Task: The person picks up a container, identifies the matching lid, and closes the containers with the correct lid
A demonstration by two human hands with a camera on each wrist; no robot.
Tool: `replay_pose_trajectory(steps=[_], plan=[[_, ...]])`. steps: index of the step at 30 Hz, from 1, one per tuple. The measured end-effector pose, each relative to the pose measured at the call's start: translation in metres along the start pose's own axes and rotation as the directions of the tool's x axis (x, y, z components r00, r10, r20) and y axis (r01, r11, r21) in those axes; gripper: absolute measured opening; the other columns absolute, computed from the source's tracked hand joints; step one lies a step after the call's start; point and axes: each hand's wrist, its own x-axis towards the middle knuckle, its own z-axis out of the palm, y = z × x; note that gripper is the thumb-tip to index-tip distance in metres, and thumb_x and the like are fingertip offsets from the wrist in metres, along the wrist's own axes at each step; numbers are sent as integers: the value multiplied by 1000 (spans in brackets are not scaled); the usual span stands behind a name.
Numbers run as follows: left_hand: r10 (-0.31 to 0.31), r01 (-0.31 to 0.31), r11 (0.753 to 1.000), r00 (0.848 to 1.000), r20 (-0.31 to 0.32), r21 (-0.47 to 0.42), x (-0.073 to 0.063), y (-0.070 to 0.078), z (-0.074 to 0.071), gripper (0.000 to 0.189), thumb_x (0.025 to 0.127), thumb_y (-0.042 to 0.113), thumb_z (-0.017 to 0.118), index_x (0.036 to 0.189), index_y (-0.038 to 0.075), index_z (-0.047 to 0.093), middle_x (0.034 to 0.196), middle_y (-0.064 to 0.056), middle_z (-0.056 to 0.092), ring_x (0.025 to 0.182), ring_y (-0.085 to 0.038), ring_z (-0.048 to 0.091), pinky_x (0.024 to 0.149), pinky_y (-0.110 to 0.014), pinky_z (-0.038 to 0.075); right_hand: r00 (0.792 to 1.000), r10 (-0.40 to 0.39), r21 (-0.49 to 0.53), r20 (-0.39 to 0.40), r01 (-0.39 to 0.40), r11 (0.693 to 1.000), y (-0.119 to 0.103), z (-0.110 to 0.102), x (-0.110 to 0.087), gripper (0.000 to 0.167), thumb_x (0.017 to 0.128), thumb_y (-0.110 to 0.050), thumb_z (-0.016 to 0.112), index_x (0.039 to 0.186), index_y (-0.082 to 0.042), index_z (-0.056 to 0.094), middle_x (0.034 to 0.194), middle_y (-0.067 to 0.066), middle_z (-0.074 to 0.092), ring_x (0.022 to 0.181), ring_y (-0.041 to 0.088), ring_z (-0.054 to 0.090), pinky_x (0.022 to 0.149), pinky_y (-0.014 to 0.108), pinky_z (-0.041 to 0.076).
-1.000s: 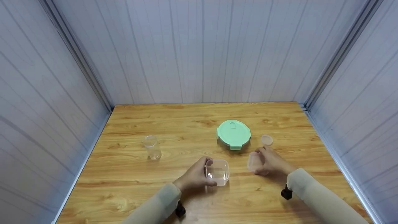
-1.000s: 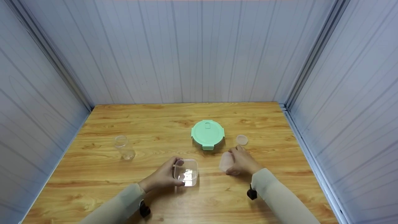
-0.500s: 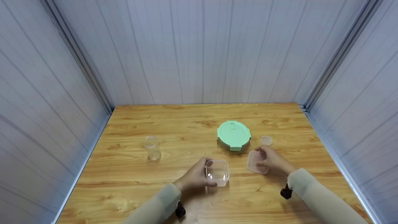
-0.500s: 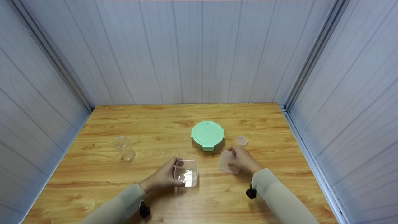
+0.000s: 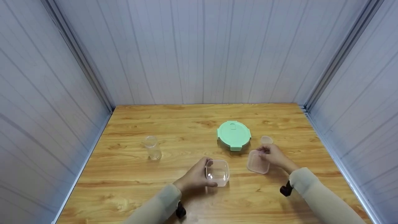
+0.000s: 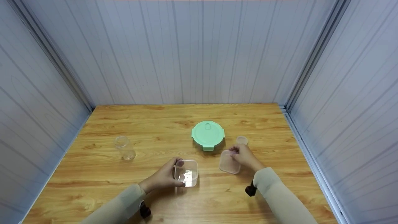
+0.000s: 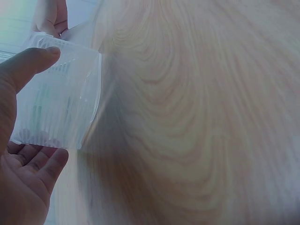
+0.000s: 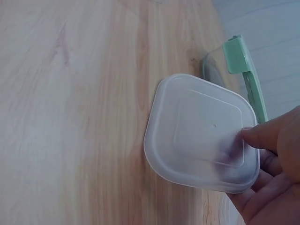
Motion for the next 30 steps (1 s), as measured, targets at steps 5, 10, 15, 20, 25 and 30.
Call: replay_pose_trajectory(steps=[5, 10, 15, 20, 25, 30], plan=[[17, -17, 1000, 1000, -1, -7, -1, 2, -1, 86, 72, 18, 100, 140, 1, 50, 151, -24, 57, 142, -37, 57, 124, -50, 45, 1000, -11, 73, -9, 11, 997, -4, -4, 0, 23, 101, 8, 65, 119, 21, 67, 109, 34, 70, 93, 21, 69, 74, 19, 59], [33, -33, 999, 999, 14, -29, -2, 2, -2, 93, 72, 18, 102, 146, 0, 47, 155, -25, 54, 145, -39, 55, 122, -50, 47, 1000, 17, 115, -10, -16, 993, -7, -10, 1, 26, 103, 7, 63, 124, 23, 64, 109, 34, 69, 86, 12, 69, 72, 20, 61], [34, -34, 999, 999, 32, -7, -3, 3, -5, 109, 73, 21, 103, 158, -2, 38, 163, -27, 47, 154, -41, 46, 127, -53, 41, 998, 67, 107, -7, -66, 992, -10, -15, 3, 28, 105, 5, 61, 128, 20, 63, 110, 30, 70, 86, 11, 69, 73, 22, 61], [35, -35, 999, 998, 56, -11, -4, 7, -10, 121, 72, 27, 104, 165, 0, 32, 167, -24, 43, 157, -39, 41, 132, -55, 32, 994, 106, 99, -16, -104, 990, -18, -18, 3, 29, 107, 2, 60, 130, 18, 63, 115, 31, 70, 91, 14, 69, 75, 23, 62], [19, -19, 1000, 998, 68, -2, -2, 14, -16, 116, 74, 31, 103, 165, 3, 35, 171, -22, 38, 159, -45, 36, 132, -60, 31, 995, 96, 99, -38, -92, 991, -26, -22, 6, 28, 107, 2, 61, 129, 18, 64, 117, 33, 71, 91, 14, 68, 74, 23, 61], [38, -38, 999, 999, 37, 22, 3, 19, -22, 100, 82, 31, 98, 161, 4, 43, 166, -22, 45, 151, -47, 44, 127, -61, 38, 996, 79, 108, -42, -74, 991, -33, -23, 8, 28, 108, 0, 60, 129, 18, 64, 115, 31, 72, 87, 12, 67, 74, 23, 61]])
